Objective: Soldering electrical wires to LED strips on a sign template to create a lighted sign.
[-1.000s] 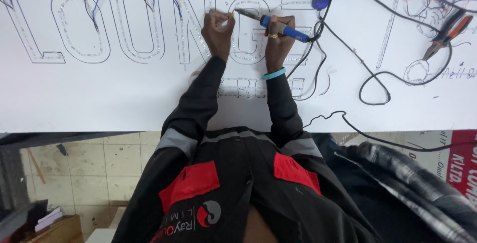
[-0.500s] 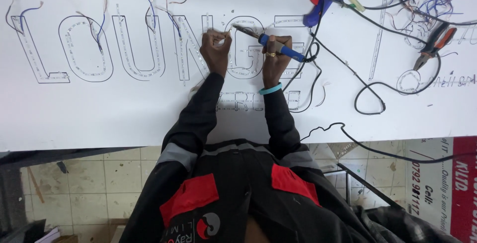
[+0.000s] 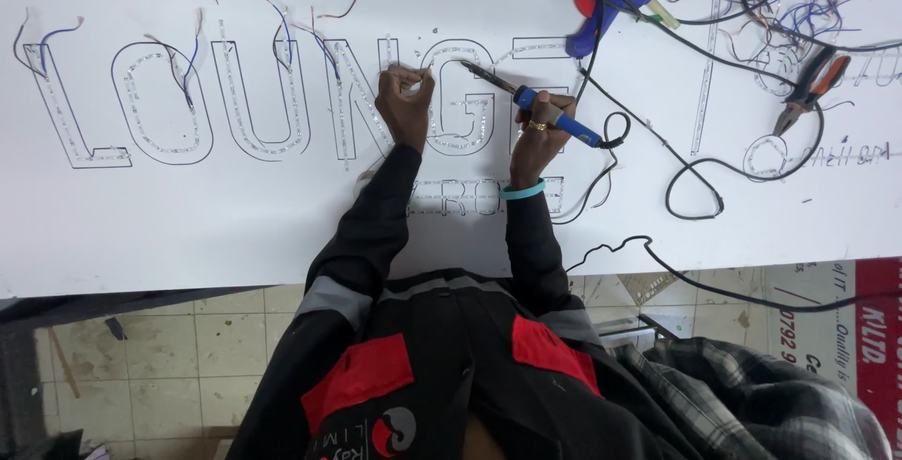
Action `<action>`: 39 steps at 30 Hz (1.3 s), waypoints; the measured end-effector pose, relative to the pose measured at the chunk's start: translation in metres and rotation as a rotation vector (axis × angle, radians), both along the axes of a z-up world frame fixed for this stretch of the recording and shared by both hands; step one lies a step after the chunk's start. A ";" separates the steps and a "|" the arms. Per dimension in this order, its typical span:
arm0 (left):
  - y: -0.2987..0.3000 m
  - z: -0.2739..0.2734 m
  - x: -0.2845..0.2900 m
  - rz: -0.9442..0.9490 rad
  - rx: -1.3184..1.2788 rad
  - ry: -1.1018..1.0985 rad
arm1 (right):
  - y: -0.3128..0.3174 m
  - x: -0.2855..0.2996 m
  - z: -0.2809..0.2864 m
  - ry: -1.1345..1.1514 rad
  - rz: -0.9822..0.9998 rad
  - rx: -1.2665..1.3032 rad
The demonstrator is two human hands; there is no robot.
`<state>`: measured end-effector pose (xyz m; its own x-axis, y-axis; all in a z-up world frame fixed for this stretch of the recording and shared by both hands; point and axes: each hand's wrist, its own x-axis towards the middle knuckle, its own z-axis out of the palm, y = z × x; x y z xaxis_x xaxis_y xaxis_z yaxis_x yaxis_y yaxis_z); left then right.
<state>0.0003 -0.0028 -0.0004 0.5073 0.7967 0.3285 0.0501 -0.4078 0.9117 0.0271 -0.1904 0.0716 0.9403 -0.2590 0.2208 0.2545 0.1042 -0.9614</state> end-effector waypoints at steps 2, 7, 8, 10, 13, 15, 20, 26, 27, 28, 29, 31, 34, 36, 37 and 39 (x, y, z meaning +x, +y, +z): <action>-0.001 0.000 0.000 0.001 -0.021 -0.003 | -0.001 0.000 -0.003 -0.003 0.006 0.000; -0.001 0.002 0.000 -0.022 -0.053 -0.027 | -0.005 -0.001 -0.004 -0.003 0.005 -0.004; -0.001 0.003 0.000 -0.014 -0.039 -0.018 | -0.006 -0.001 -0.003 -0.004 0.001 0.003; -0.001 0.002 0.000 -0.008 -0.025 -0.011 | -0.008 -0.002 -0.001 -0.006 -0.003 0.012; 0.000 -0.002 0.001 -0.018 -0.031 -0.014 | -0.011 -0.002 -0.001 -0.018 -0.007 0.004; 0.000 -0.001 0.002 -0.021 -0.027 -0.017 | -0.013 0.000 -0.004 -0.029 -0.015 0.016; -0.002 0.000 -0.001 -0.020 -0.010 0.000 | -0.019 -0.002 -0.005 -0.029 -0.024 0.016; 0.003 -0.002 -0.001 -0.036 0.017 -0.021 | -0.016 -0.002 -0.003 -0.039 -0.022 0.042; 0.002 -0.003 0.000 -0.033 0.023 -0.021 | -0.017 -0.002 -0.003 -0.042 -0.027 0.043; 0.002 -0.004 -0.001 -0.034 0.024 -0.023 | -0.018 -0.002 -0.003 -0.043 -0.028 0.045; 0.003 -0.004 -0.001 -0.036 0.041 -0.027 | -0.019 -0.002 -0.004 -0.042 -0.035 0.045; 0.003 -0.005 -0.002 -0.040 0.061 -0.034 | -0.021 -0.002 -0.004 -0.043 -0.044 0.049; 0.003 -0.008 -0.001 -0.054 0.080 -0.027 | -0.028 0.000 -0.002 -0.035 -0.066 0.064; 0.003 -0.011 -0.003 -0.068 0.004 -0.024 | -0.036 0.001 -0.003 -0.020 -0.057 0.056; 0.007 -0.022 -0.011 -0.072 0.004 -0.026 | -0.036 -0.001 0.000 -0.023 -0.061 0.055; 0.010 -0.043 -0.011 -0.170 -0.171 -0.050 | -0.044 -0.001 0.007 -0.014 -0.092 0.057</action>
<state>-0.0110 0.0069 -0.0430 0.6251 0.7478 0.2237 -0.0524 -0.2458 0.9679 0.0265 -0.2341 0.0786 0.9088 -0.3568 0.2163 0.2791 0.1344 -0.9508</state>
